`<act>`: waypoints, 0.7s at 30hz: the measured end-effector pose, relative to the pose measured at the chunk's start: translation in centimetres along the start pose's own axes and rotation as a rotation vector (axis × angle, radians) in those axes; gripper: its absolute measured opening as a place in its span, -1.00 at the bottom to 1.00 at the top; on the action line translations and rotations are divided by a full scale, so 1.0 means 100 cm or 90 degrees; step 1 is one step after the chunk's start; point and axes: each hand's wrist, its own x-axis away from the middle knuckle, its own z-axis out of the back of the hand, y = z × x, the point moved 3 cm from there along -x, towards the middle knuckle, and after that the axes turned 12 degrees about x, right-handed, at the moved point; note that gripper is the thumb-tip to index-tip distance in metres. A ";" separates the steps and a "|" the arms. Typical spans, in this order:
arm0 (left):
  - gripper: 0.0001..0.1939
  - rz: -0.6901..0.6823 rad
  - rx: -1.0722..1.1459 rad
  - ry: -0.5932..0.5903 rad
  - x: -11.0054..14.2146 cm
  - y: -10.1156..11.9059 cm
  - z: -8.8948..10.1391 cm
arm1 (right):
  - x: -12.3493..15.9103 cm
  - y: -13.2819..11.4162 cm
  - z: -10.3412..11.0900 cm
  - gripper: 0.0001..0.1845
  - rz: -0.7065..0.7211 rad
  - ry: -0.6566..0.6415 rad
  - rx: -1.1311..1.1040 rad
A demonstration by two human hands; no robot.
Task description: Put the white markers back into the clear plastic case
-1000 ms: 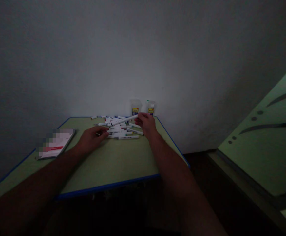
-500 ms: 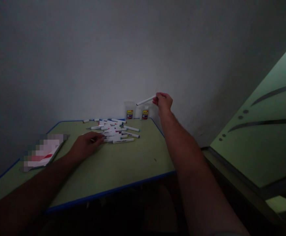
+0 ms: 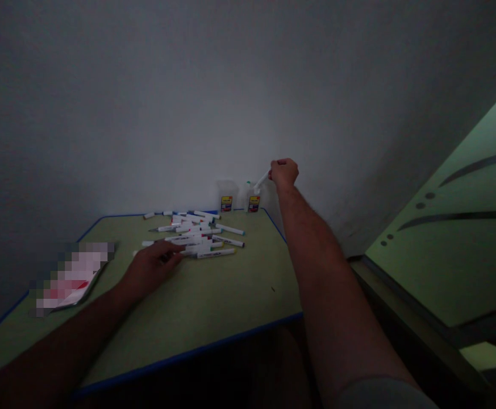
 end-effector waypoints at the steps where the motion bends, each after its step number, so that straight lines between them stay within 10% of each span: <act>1: -0.76 -0.008 0.001 -0.002 0.000 0.001 0.000 | -0.002 0.003 -0.004 -0.85 -0.013 0.005 0.018; 21: -0.77 -0.018 -0.002 -0.049 0.003 -0.003 -0.006 | -0.001 0.017 -0.061 -0.82 0.132 -0.164 0.408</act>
